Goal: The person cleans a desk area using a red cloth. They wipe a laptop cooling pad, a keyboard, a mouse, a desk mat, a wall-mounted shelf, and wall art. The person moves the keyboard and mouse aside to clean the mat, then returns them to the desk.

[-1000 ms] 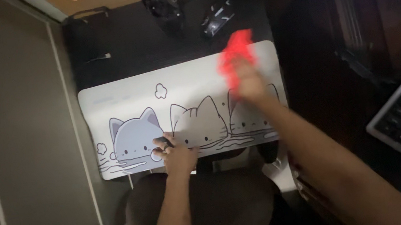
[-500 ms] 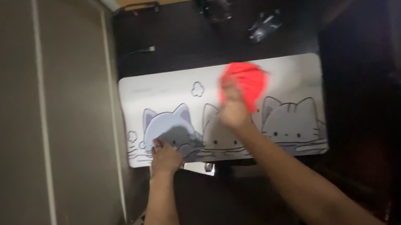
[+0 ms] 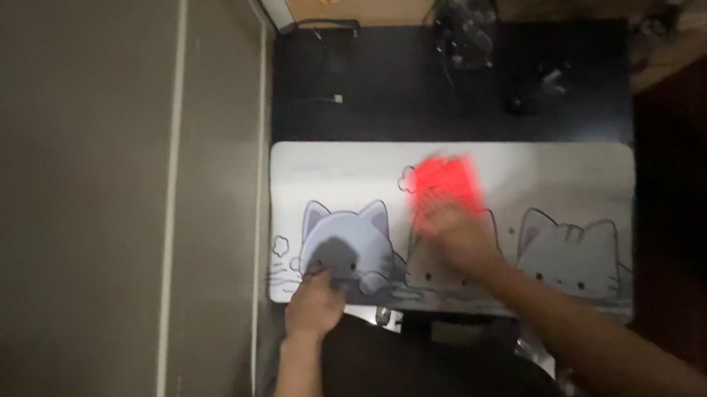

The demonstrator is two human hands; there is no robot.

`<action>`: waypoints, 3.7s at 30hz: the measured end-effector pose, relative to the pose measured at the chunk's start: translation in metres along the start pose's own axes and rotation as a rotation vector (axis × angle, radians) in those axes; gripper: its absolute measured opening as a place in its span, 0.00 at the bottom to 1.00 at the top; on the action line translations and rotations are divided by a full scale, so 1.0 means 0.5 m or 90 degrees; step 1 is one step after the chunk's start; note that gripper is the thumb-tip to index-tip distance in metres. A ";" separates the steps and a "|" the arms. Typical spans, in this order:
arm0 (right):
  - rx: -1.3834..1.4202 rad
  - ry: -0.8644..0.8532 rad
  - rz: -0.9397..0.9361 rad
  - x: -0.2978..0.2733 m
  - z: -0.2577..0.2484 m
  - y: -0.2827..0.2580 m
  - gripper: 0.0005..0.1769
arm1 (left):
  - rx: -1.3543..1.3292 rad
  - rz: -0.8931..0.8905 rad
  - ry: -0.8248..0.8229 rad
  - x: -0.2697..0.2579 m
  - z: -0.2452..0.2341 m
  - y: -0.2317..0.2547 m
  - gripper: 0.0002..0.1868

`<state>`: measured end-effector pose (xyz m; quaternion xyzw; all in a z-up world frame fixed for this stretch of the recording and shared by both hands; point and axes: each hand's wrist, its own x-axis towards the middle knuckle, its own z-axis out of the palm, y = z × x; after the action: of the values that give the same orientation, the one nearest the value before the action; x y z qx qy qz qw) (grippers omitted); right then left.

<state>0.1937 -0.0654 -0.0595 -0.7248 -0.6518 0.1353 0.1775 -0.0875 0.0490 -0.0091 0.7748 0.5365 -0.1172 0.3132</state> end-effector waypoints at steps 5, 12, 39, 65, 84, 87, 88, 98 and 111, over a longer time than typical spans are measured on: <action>-0.094 0.160 0.023 -0.054 -0.066 0.104 0.37 | 0.071 -0.020 0.099 0.144 -0.095 0.085 0.17; -0.064 0.128 0.120 -0.043 -0.057 0.071 0.42 | 0.232 0.327 0.420 0.506 -0.185 0.167 0.36; 0.018 0.123 0.148 -0.053 -0.070 0.060 0.42 | -0.086 0.215 0.271 0.403 -0.149 0.749 0.63; 0.006 0.124 0.146 -0.060 -0.067 0.058 0.41 | -0.163 0.136 0.296 0.389 -0.363 0.325 0.51; 0.017 0.097 0.166 -0.064 -0.069 0.066 0.42 | -0.152 0.193 0.282 0.499 -0.388 0.263 0.55; 0.021 0.105 0.163 -0.061 -0.078 0.057 0.42 | -0.149 0.179 0.270 0.491 -0.391 0.266 0.56; 0.025 0.102 0.170 -0.061 -0.081 0.055 0.42 | -0.147 0.196 0.284 0.492 -0.387 0.269 0.56; 0.052 0.108 0.154 -0.062 -0.073 0.068 0.42 | -0.004 0.249 0.312 0.467 -0.386 0.284 0.57; 0.073 0.086 0.161 -0.066 -0.094 0.058 0.43 | 0.010 0.112 0.306 0.424 -0.378 0.307 0.55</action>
<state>0.2361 -0.1045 -0.0309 -0.7973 -0.5331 0.1442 0.2437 0.1064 0.2904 0.0829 0.8265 0.5252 0.0939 0.1798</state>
